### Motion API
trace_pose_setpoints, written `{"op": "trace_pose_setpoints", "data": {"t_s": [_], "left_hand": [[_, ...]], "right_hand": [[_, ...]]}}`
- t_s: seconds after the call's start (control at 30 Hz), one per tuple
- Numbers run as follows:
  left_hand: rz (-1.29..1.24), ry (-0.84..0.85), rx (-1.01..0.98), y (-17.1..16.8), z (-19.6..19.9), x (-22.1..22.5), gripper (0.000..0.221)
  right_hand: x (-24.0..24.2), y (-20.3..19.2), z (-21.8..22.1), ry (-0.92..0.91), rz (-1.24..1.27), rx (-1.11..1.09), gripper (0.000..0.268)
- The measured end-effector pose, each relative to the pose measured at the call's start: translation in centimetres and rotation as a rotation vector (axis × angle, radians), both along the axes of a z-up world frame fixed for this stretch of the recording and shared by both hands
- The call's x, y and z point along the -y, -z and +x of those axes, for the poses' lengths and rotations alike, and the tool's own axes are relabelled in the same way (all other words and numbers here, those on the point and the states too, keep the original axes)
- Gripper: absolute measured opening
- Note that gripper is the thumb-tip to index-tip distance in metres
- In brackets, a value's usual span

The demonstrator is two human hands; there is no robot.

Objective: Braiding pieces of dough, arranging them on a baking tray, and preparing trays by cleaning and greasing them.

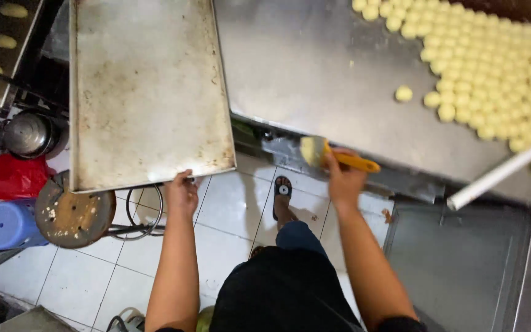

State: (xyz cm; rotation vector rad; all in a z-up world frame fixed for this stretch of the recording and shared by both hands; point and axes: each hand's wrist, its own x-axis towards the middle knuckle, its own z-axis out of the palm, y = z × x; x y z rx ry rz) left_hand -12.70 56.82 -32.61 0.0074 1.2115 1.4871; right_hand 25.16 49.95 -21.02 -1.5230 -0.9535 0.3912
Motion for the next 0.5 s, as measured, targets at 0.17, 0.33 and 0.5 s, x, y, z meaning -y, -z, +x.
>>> {"op": "trace_pose_setpoints", "data": {"t_s": [0.17,0.33,0.5], "left_hand": [[-0.051,0.073,0.000,-5.4,4.9,-4.3,0.020],[-0.168,0.229,-0.114,-10.0,6.4,-5.5,0.032],[-0.242,0.123,-0.086,-9.9,6.3,-5.4,0.028]], "right_hand": [[-14.4,-1.7,-1.8,-0.136,-0.251,-0.132,0.011],[-21.4,1.7,11.5,0.201,0.139,0.312,0.017],[-21.2,-2.3,0.4,-0.370,-0.089,-0.543,0.003]]}}
